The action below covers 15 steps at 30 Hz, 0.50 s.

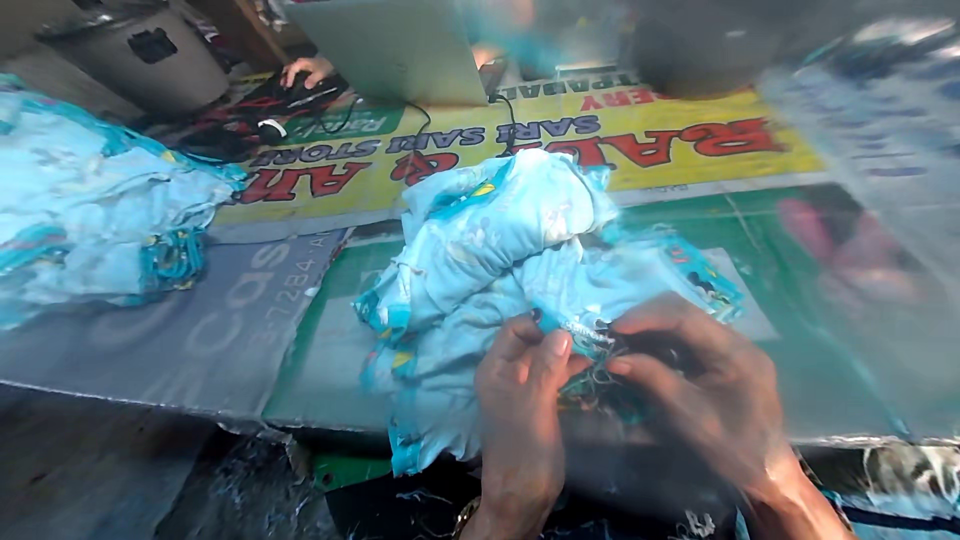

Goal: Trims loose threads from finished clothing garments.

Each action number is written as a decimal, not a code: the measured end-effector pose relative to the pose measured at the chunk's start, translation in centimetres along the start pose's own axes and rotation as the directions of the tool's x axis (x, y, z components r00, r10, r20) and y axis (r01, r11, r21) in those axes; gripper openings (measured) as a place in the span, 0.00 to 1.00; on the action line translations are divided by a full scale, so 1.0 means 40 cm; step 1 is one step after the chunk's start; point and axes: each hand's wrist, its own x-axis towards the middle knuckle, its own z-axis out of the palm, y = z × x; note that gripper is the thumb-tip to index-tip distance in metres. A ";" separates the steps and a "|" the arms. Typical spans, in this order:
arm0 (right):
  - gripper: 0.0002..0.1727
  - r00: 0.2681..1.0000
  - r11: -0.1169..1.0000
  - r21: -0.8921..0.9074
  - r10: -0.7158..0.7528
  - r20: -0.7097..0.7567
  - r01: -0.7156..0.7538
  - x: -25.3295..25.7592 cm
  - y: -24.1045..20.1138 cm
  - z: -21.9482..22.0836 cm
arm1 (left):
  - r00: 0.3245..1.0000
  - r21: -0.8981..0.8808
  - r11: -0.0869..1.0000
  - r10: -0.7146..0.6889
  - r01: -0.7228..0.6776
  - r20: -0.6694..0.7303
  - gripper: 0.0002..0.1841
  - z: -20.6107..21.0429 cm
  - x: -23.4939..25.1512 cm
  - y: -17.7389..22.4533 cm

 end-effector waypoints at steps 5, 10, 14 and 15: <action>0.09 1.000 0.997 0.078 0.019 -0.001 -0.019 0.000 0.011 -0.002 | 1.000 0.015 1.000 -0.004 0.004 -0.015 0.05 0.002 -0.002 -0.004; 0.19 0.990 0.985 -0.100 -0.135 0.049 0.139 -0.003 0.006 -0.011 | 0.999 0.000 1.000 -0.013 0.013 -0.029 0.05 0.005 0.001 -0.001; 0.06 0.930 0.822 -0.440 -0.349 0.115 0.362 0.014 0.008 -0.008 | 1.000 0.059 0.998 -0.021 0.022 -0.018 0.06 0.008 0.002 0.000; 0.04 0.925 0.808 -0.455 -0.364 0.112 0.373 0.017 0.009 -0.007 | 1.000 0.072 0.997 -0.023 0.023 -0.010 0.06 0.007 0.002 -0.001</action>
